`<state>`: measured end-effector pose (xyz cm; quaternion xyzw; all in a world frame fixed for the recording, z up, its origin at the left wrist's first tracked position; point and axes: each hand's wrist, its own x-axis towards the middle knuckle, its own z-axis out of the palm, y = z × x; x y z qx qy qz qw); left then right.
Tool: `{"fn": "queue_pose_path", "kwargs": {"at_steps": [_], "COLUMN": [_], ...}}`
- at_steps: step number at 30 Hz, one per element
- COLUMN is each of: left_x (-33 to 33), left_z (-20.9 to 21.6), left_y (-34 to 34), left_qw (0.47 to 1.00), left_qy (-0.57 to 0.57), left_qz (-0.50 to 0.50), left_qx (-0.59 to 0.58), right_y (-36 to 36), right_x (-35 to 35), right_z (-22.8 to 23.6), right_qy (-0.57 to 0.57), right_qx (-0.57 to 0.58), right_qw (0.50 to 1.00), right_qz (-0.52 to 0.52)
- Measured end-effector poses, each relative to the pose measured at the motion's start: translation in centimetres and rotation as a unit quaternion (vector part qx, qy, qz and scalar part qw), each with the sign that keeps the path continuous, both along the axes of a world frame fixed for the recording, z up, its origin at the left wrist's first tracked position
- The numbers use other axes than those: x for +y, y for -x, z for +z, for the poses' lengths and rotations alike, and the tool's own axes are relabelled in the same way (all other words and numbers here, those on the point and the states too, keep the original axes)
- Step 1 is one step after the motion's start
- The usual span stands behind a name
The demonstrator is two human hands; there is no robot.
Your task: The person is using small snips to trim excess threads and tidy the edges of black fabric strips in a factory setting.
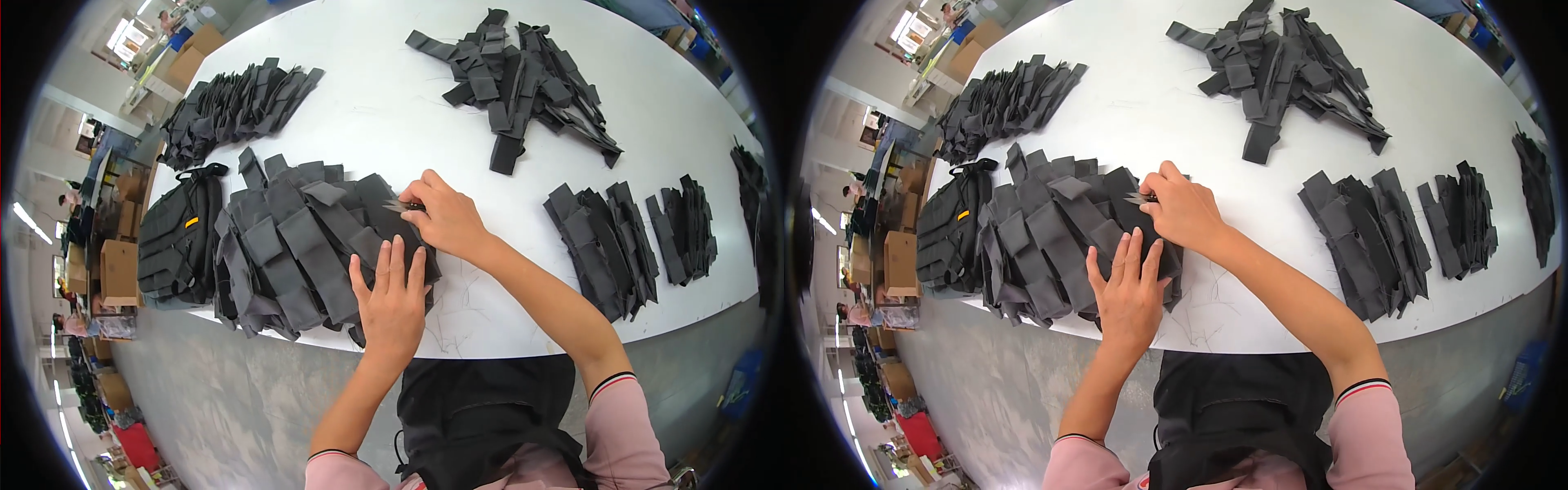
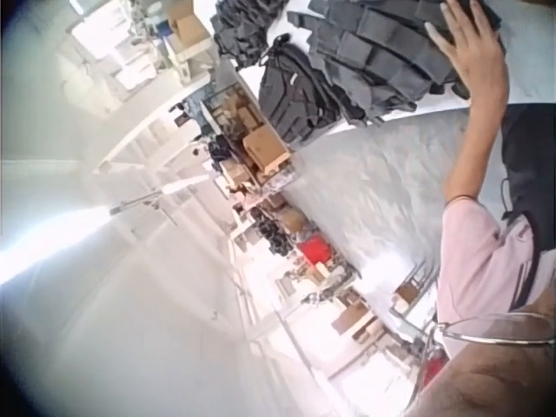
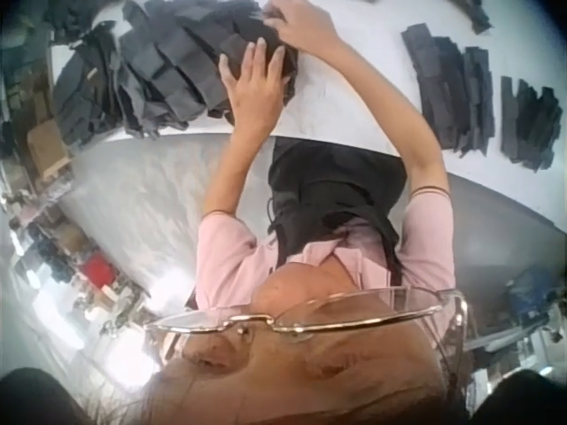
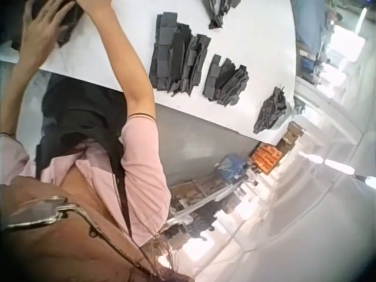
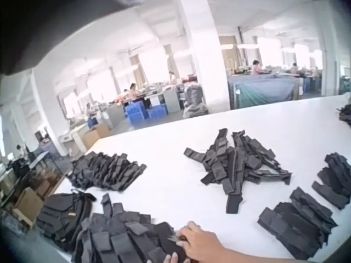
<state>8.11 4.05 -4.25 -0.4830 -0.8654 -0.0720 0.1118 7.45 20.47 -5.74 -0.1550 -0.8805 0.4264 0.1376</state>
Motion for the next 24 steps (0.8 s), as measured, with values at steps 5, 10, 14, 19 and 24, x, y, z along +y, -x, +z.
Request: {"fn": "queue_pose_path", "kwargs": {"at_steps": [5,10,14,19,24], "left_x": [0.0,0.2,0.2,0.3,0.4], "left_z": [-0.2,-0.1,-0.2,-0.3,-0.3], "left_y": [0.2,0.2,0.3,0.4,0.2], "left_qw": [1.0,1.0,1.0,1.0,0.999], "left_qy": [-0.005,-0.008,-0.009,-0.009,-0.012], "left_qz": [0.009,0.016,0.018,0.022,0.027], "left_qx": [-0.005,-0.017,-0.016,-0.015,-0.022], "right_y": [1.9,2.4,2.5,2.7,2.6], "right_x": [-0.5,-0.7,-0.8,-0.9,-1.0], "right_z": [-0.9,-1.6,-1.6,-1.7,-1.8], "right_qy": [-0.008,-0.022,-0.034,-0.04,-0.065], "right_qx": [-0.004,0.002,0.021,0.017,0.011], "right_qw": [1.0,0.999,0.999,0.999,0.998], "right_qz": [0.025,0.029,0.028,0.027,0.017]}}
